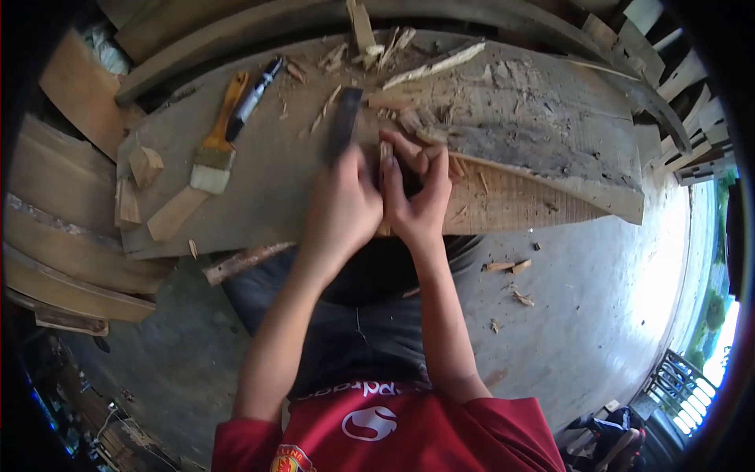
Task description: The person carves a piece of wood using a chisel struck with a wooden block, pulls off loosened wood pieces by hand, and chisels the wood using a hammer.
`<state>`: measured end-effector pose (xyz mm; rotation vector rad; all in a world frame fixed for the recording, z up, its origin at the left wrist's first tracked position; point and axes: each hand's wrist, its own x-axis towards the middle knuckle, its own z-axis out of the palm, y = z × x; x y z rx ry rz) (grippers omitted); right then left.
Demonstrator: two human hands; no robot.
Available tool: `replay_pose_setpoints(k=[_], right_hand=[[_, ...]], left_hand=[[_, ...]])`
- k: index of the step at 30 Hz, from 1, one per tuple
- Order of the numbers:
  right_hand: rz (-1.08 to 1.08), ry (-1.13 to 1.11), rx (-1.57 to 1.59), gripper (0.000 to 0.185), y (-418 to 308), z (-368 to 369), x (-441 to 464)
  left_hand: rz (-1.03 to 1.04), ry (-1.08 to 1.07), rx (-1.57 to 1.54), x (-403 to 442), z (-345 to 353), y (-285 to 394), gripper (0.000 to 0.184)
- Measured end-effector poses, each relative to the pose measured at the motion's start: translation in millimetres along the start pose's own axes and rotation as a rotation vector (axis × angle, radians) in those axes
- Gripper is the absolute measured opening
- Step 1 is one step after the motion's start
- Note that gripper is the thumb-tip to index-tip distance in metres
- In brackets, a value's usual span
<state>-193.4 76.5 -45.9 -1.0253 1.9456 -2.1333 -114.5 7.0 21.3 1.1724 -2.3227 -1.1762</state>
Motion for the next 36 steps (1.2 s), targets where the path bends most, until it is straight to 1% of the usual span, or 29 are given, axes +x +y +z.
replay_pose_setpoints(k=[1, 2, 3, 5, 6, 7, 9, 11, 12, 13, 14, 16, 17, 18, 21, 22, 23, 25, 26, 27, 28, 29, 30, 31, 32, 33, 34, 35, 36], right_hand=[[-0.018, 0.009, -0.002, 0.026, -2, 1, 1], [0.026, -0.019, -0.059, 0.028, -1, -2, 0], [-0.008, -0.039, -0.041, 0.029, 1, -2, 1], [0.027, -0.039, -0.01, 0.029, -2, -3, 1], [0.033, -0.026, -0.004, 0.029, 0, -3, 0], [0.038, -0.012, 0.001, 0.029, 2, -2, -1], [0.024, -0.027, 0.007, 0.029, -1, 0, 3], [0.071, -0.089, -0.038, 0.027, -5, -4, 0], [0.035, -0.088, -0.027, 0.027, -5, -3, 1], [-0.003, -0.077, -0.019, 0.027, -4, -3, 3], [0.04, -0.08, -0.032, 0.027, -2, -4, 1], [0.044, -0.038, -0.062, 0.027, -7, -2, 1], [0.023, -0.029, -0.037, 0.027, -4, 0, 2], [0.028, -0.02, -0.037, 0.027, -3, 0, 4], [0.024, -0.052, 0.004, 0.025, -4, -1, 1], [0.02, -0.052, 0.006, 0.025, -3, -1, 0], [0.036, -0.053, -0.005, 0.025, -3, -2, 0], [0.075, -0.067, -0.114, 0.026, -9, -4, 1], [0.043, -0.042, -0.068, 0.027, -8, -2, 2], [0.014, -0.017, -0.022, 0.027, -7, 0, 2], [0.041, -0.05, -0.048, 0.026, -7, -2, 1], [0.06, -0.058, -0.017, 0.026, -6, -4, -1], [0.072, -0.067, 0.021, 0.026, -5, -3, 0], [0.003, -0.047, 0.015, 0.028, -8, -2, 2], [0.028, -0.051, -0.011, 0.029, -9, -2, 1], [0.05, -0.055, -0.04, 0.03, -6, -3, 0], [-0.014, -0.026, -0.017, 0.03, 4, -1, -1], [0.008, -0.016, -0.016, 0.03, 1, 0, 0], [0.038, -0.01, -0.016, 0.03, -2, 0, -2]], left_hand=[[0.132, -0.031, -0.072, -8, -4, -7, 0.012], [0.08, -0.01, -0.022, 1, 3, -16, 0.012], [-0.004, 0.006, 0.025, 15, 2, -8, 0.012], [0.111, 0.063, 0.054, 43, 9, -13, 0.01], [0.084, 0.052, 0.027, 29, 6, -2, 0.011], [-0.057, -0.023, 0.043, 6, 1, 8, 0.011], [0.069, -0.007, -0.04, -15, -1, -7, 0.009], [0.001, 0.085, -0.001, -2, 8, -4, 0.009], [0.027, 0.095, 0.017, 15, 8, -3, 0.01], [0.051, 0.071, 0.036, 33, 6, -3, 0.011], [0.041, 0.053, 0.045, 31, 4, -3, 0.011], [-0.034, -0.004, 0.059, 0, 0, 6, 0.011], [0.097, 0.015, -0.036, -17, 6, -16, 0.011], [0.104, -0.033, -0.107, -29, -3, -14, 0.008], [-0.014, 0.061, 0.067, 8, 5, 0, 0.009], [0.087, 0.093, 0.028, 30, 9, -6, 0.011], [0.091, 0.069, 0.067, 44, 9, -9, 0.011], [-0.042, 0.008, 0.077, 17, 2, 3, 0.011], [-0.037, 0.004, 0.068, -9, 3, -1, 0.007], [0.089, 0.016, 0.001, -28, 0, -3, 0.004], [0.099, 0.006, 0.002, -33, -1, -7, 0.004], [-0.009, 0.009, 0.015, -22, 7, -13, 0.005], [0.025, 0.048, 0.046, -1, 7, -9, 0.007], [0.101, 0.109, 0.066, 22, 10, -8, 0.009], [0.217, 0.104, 0.073, 42, 10, -14, 0.008], [0.174, 0.106, 0.083, 36, 12, -10, 0.008], [0.134, 0.117, 0.093, 25, 11, -5, 0.008], [0.06, 0.055, 0.118, 0, 6, 4, 0.006], [0.091, 0.03, 0.09, -21, 6, -4, 0.005]])
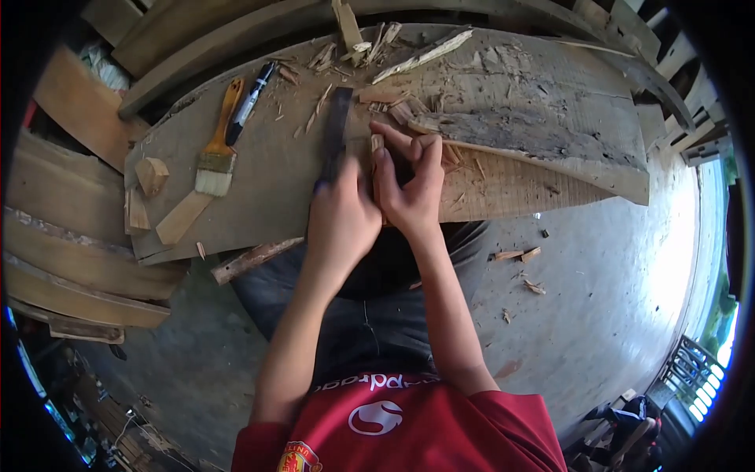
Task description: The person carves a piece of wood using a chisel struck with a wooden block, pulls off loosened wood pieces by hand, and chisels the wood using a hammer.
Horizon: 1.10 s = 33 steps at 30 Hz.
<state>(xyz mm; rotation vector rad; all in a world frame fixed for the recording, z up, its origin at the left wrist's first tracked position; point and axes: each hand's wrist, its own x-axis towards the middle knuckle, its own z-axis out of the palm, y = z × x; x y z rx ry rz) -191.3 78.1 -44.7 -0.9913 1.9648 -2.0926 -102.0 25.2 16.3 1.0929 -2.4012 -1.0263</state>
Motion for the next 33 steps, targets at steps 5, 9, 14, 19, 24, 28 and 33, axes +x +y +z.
replay_pose_setpoints(k=[5, 9, 14, 19, 24, 28, 33], right_hand=[[-0.024, -0.023, -0.023, 0.03, -6, -1, 2], [0.084, -0.017, 0.02, 0.033, -11, -1, 1], [0.009, -0.033, -0.007, 0.03, -5, -1, 3], [0.088, 0.014, 0.068, 0.032, -5, 2, 0], [0.037, -0.023, 0.011, 0.031, -4, -2, 3], [0.036, 0.009, -0.045, 0.03, -12, -3, 2], [0.114, -0.067, 0.021, 0.027, -12, -5, 3]], left_hand=[[0.033, -0.017, -0.053, 36, 1, -11, 0.01], [-0.045, -0.067, -0.035, 14, -6, 6, 0.008], [-0.027, 0.034, -0.01, 38, 2, 0, 0.011], [-0.05, -0.107, -0.035, 22, -7, 0, 0.01], [0.002, 0.048, 0.029, 32, 6, -3, 0.011], [0.05, -0.004, -0.047, 44, 3, -8, 0.012], [0.017, 0.01, -0.059, 9, 5, -13, 0.01]])
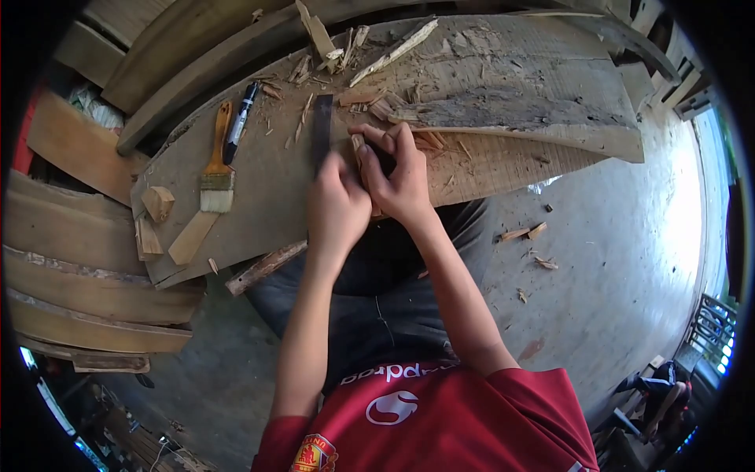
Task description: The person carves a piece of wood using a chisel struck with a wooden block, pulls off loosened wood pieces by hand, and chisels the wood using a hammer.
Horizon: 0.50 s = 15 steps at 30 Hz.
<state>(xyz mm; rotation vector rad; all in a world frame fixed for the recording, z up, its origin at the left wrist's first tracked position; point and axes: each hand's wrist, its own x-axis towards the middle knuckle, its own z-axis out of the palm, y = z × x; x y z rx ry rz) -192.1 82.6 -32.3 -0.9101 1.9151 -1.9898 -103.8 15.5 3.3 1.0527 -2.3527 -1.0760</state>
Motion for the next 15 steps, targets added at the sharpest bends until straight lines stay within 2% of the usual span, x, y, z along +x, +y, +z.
replay_pose_setpoints(k=[1, 2, 3, 5, 6, 7, 8, 11, 12, 14, 15], right_hand=[[-0.062, 0.015, -0.022, 0.027, 3, 1, 0], [-0.12, 0.035, -0.044, 0.027, 4, 1, 0], [-0.097, 0.033, -0.049, 0.027, 1, 1, 1], [-0.064, 0.03, -0.017, 0.027, 3, 2, -3], [-0.04, 0.031, 0.017, 0.026, 4, 2, 0], [-0.066, 0.041, -0.001, 0.026, 1, 1, 1], [-0.067, 0.041, -0.001, 0.026, 4, 1, 4], [-0.114, 0.014, -0.032, 0.026, 3, 0, 1], [-0.11, 0.026, -0.053, 0.026, 2, 1, 1], [-0.077, 0.031, -0.151, 0.026, -1, -1, 1], [-0.1, 0.048, -0.087, 0.026, 2, 1, 1]], left_hand=[[-0.002, 0.061, 0.023, 22, 4, 1, 0.01], [0.1, 0.121, 0.022, 45, 6, -4, 0.011], [-0.011, 0.033, 0.011, 60, 2, -2, 0.013], [0.037, 0.088, 0.005, 34, 2, -2, 0.01], [-0.036, 0.05, 0.063, 8, 1, 7, 0.01], [0.023, 0.007, 0.048, -17, 1, 2, 0.012], [0.088, 0.027, -0.131, -28, 5, -6, 0.011], [-0.028, 0.088, 0.019, 26, 6, 3, 0.014], [0.056, 0.105, 0.029, 53, 7, 1, 0.015], [0.02, 0.05, 0.064, 59, 3, 11, 0.016], [0.01, 0.084, 0.083, 43, 6, 8, 0.018]])
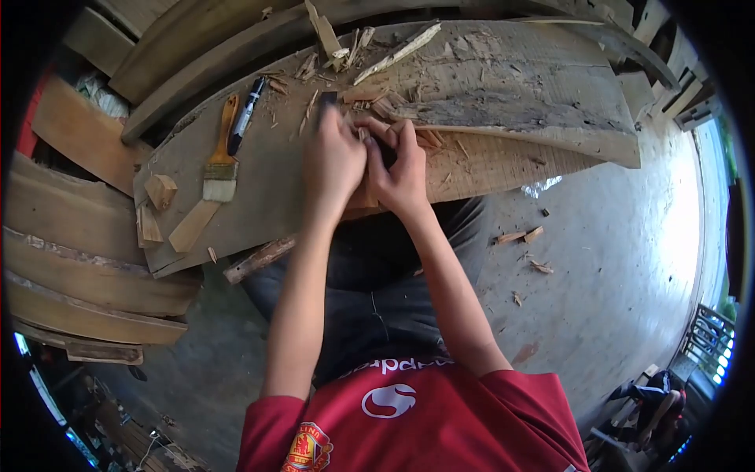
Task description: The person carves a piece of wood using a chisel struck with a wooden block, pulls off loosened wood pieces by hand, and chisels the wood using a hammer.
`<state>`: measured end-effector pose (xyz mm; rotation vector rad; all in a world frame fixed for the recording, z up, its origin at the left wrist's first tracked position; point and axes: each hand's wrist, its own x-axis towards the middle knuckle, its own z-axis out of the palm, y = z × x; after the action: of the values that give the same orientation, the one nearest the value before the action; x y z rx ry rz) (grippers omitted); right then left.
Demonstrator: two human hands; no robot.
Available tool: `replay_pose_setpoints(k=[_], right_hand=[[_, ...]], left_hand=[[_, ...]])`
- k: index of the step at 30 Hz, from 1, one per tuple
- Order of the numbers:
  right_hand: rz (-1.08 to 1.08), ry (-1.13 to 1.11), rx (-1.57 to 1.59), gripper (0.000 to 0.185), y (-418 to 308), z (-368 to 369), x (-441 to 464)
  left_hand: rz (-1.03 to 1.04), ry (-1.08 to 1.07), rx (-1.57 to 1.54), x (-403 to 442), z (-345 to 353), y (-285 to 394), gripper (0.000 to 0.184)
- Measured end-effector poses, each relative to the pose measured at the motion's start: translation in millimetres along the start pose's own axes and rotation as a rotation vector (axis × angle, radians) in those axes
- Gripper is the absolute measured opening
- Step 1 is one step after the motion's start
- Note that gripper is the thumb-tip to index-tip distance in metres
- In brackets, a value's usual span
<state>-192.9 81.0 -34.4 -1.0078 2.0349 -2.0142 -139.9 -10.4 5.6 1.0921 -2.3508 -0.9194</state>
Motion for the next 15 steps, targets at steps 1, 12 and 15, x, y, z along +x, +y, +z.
replay_pose_setpoints(k=[1, 12, 15], right_hand=[[-0.022, 0.024, 0.064, 0.025, 4, 3, 0], [0.13, 0.002, 0.15, 0.028, 2, 1, -4], [0.019, -0.004, 0.087, 0.028, 8, 2, -3]], left_hand=[[-0.075, -0.07, 0.0, -26, -10, 9, 0.016], [-0.033, -0.089, -0.065, -44, -13, 5, 0.014], [0.03, -0.028, -0.134, -68, -7, -8, 0.009]])
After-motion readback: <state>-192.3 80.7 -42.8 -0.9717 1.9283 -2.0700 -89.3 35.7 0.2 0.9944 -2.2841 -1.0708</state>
